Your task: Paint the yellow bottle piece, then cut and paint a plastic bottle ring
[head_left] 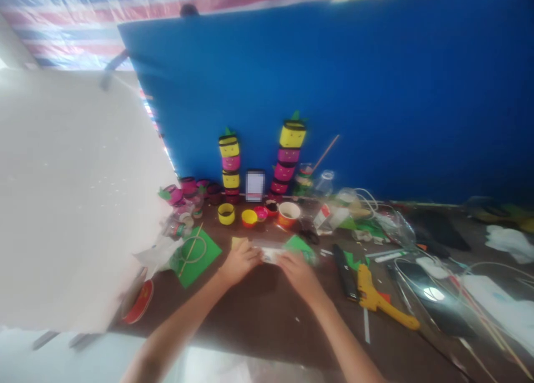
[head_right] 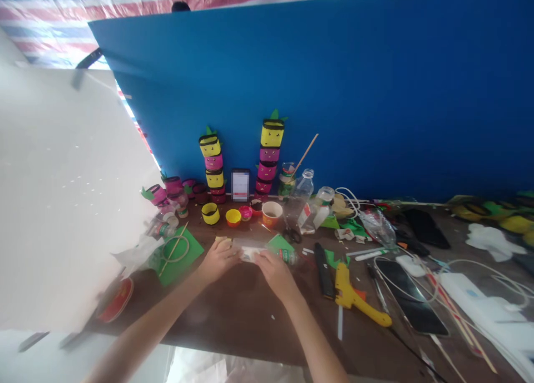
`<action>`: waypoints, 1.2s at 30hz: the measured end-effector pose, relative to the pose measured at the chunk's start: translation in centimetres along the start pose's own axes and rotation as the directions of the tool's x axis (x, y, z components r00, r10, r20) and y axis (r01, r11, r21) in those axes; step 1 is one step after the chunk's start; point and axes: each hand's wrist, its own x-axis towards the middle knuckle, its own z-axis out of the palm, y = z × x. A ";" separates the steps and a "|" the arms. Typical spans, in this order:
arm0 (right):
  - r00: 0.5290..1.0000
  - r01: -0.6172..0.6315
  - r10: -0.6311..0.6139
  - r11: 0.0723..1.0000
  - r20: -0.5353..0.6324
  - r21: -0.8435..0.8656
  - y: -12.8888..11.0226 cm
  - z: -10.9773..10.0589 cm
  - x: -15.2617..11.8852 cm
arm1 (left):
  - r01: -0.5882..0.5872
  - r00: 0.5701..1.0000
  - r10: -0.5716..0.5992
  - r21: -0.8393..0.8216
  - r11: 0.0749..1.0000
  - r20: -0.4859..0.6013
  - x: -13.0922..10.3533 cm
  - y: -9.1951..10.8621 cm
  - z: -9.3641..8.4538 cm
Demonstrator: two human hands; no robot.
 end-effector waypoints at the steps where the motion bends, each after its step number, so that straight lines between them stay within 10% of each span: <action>1: 1.000 -0.007 0.007 1.000 -0.013 -0.026 0.2 -0.1 0.1 | 0.031 1.000 -0.031 -0.036 0.999 -0.007 0.0 -0.4 0.0; 21: 0.990 -0.100 0.074 0.970 -0.122 -0.223 1.6 -1.1 1.7 | 0.192 0.951 -0.246 -0.263 0.945 -0.189 0.3 -3.1 0.5; 36: 0.965 -0.221 0.188 0.959 -0.183 -0.179 2.4 -1.3 3.7 | 0.247 0.954 -0.297 -0.442 0.862 -0.046 -0.3 -3.3 2.2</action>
